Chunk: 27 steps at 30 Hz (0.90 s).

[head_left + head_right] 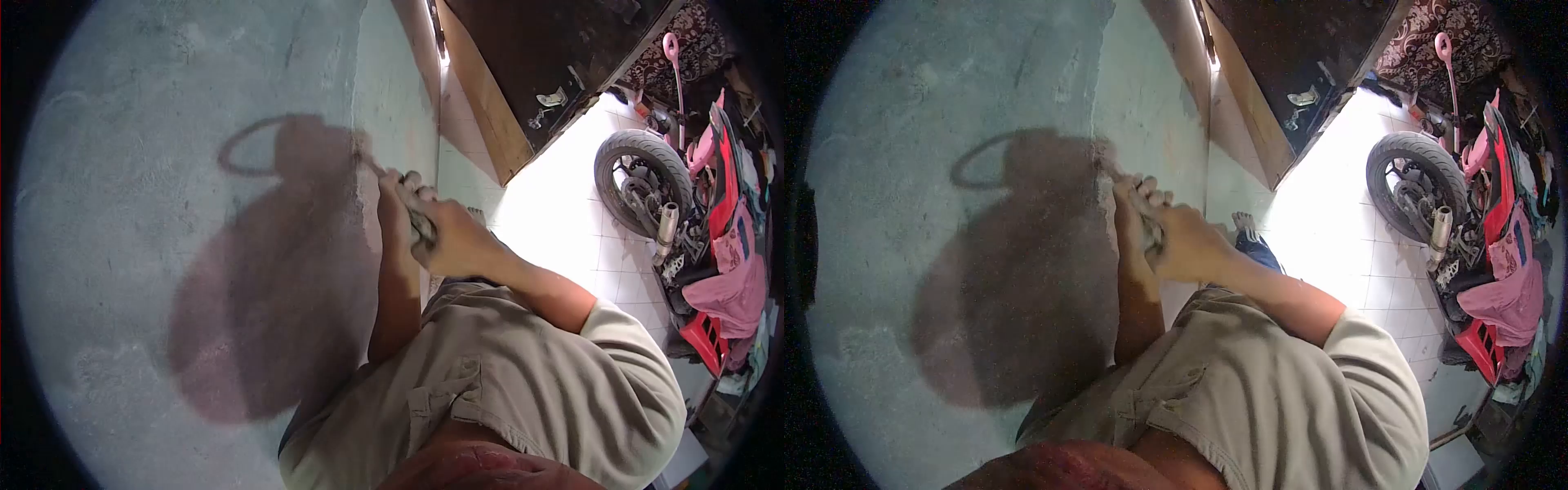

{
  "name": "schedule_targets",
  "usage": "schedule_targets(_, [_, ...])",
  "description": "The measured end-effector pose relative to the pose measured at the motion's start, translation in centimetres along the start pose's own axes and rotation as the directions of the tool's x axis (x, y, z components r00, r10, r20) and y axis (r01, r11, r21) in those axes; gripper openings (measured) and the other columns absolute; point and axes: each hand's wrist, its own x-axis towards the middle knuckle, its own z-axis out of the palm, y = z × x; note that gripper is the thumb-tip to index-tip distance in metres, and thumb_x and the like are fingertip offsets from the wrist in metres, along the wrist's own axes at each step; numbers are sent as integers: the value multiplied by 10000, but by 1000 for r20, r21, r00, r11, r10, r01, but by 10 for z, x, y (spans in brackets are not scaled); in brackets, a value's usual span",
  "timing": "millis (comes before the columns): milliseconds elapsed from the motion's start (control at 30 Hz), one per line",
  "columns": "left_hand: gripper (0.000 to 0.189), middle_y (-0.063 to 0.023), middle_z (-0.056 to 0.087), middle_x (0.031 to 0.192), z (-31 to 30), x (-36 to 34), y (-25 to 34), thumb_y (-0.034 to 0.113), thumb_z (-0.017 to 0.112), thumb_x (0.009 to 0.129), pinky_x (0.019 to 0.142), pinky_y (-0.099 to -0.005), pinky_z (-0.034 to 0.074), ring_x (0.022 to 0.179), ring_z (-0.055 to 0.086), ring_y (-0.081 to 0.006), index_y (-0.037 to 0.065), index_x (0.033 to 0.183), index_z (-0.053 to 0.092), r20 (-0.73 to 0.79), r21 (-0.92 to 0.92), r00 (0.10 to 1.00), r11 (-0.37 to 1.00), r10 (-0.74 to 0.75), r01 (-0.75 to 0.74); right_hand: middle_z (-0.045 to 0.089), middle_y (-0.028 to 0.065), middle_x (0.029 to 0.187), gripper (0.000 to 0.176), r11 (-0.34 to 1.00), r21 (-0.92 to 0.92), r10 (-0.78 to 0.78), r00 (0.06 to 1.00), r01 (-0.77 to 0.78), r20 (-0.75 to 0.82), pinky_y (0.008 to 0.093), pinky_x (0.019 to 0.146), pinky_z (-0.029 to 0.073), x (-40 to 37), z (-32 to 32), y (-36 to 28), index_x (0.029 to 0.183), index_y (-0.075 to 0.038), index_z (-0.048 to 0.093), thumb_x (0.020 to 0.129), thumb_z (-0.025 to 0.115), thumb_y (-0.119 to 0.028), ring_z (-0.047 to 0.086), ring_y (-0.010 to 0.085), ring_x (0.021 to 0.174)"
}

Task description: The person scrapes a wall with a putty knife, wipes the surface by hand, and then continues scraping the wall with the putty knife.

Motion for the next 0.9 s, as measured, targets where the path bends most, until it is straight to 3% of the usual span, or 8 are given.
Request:
schedule_targets(100, [195,31,424,721,8,0,2,320,499,933,670,-303,428,618,452,-113,137,919,432,-60,-13,998,1000,3,-4,570,205,752,760,997,-23,76,995,-74,63,326,657,481,3,-7,-1,1428,-64,342,711,593,-67,585,281,648])
schedule_targets(167, [187,29,425,726,1,-11,-1,316,497,935,667,-302,422,609,439,-108,141,921,430,120,-94,991,995,55,-44,568,192,712,766,982,5,-187,980,188,-72,326,645,480,-9,-7,-10,1431,-63,338,706,588,-61,580,285,620])
schedule_targets(267, [186,38,411,707,-1,-3,-8,317,499,938,648,-297,417,580,424,-110,144,926,433,29,-64,997,995,76,-74,556,186,684,768,991,6,134,983,-136,128,327,670,481,1,-17,-15,1433,-75,346,703,583,-57,589,297,634])
schedule_targets(500, [189,10,439,757,-3,-11,-4,333,493,960,576,-308,446,606,487,-163,174,899,412,33,-173,999,985,30,-24,537,195,681,746,996,47,71,992,-76,108,313,690,478,-4,-11,-15,1421,-74,375,701,565,-39,592,292,666])
schedule_targets(567, [200,10,448,765,-10,-13,-6,322,493,957,559,-314,444,594,492,-159,168,845,432,123,-150,992,988,-27,45,556,198,726,757,967,-97,-242,968,235,-72,387,827,454,-10,-5,-10,1428,-70,356,700,562,-39,596,305,731])
schedule_targets(700, [319,-9,449,646,6,-7,2,398,463,950,548,-305,445,589,514,-170,151,750,428,14,-5,999,1000,-29,29,575,200,823,802,971,142,159,963,-193,216,560,1047,181,1,-14,-7,1447,-79,311,693,584,-57,578,339,878])
schedule_targets(800, [301,-5,433,608,15,-13,5,401,449,946,552,-305,451,587,503,-161,164,765,414,19,0,999,999,-38,38,576,202,810,766,994,39,-103,992,100,71,524,1019,252,-6,-18,-5,1424,-71,352,698,595,-54,591,346,825])
schedule_targets(900, [297,8,427,672,-8,0,-12,395,474,944,556,-329,464,589,517,-174,162,775,400,39,-196,999,981,5,3,577,202,815,731,992,67,97,985,-108,144,507,988,289,1,-14,-3,1404,-63,379,706,595,-46,596,352,803])
